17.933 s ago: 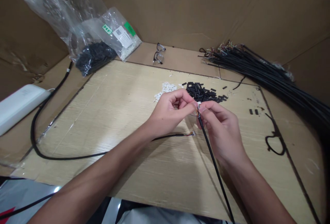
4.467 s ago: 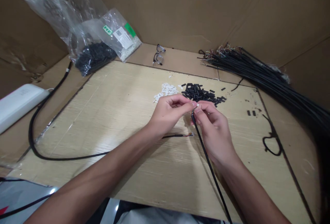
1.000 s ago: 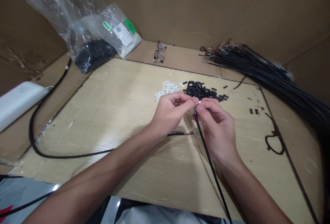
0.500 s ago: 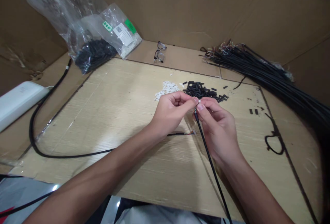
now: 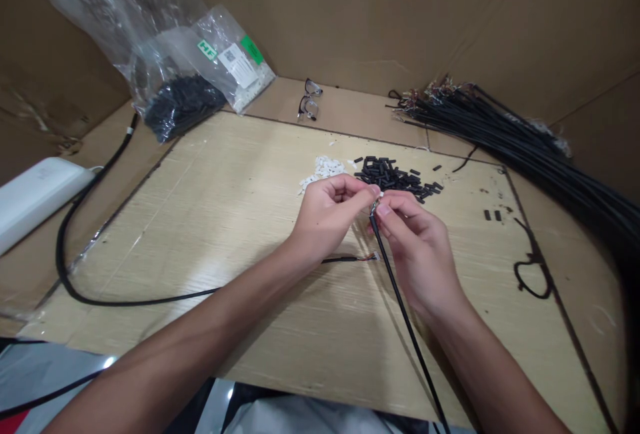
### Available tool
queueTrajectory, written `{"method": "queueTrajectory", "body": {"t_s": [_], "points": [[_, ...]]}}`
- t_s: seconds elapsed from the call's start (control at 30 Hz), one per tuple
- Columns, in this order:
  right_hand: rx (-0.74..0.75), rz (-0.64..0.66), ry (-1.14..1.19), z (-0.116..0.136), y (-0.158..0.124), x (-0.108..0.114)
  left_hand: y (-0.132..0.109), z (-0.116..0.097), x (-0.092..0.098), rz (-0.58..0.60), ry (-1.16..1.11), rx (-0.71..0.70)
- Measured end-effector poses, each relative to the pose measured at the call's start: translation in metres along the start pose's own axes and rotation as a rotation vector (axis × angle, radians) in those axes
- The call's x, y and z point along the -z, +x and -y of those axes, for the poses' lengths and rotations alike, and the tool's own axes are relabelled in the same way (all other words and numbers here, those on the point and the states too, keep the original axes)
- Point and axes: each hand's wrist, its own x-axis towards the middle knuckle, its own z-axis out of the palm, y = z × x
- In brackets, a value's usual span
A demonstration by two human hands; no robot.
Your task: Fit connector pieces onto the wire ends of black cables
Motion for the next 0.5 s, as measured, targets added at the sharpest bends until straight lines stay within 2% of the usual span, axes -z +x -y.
{"method": "queueTrajectory", "body": {"t_s": [0.1, 0.5], "points": [[-0.074, -0.017, 0.118, 0.0042, 0.0004, -0.0027, 0.0004, -0.0003, 0.0, 0.003, -0.011, 0.007], [-0.224, -0.011, 0.265, 0.011, 0.0012, -0.0052, -0.0002, -0.0014, -0.0022, 0.022, -0.026, 0.04]]}}
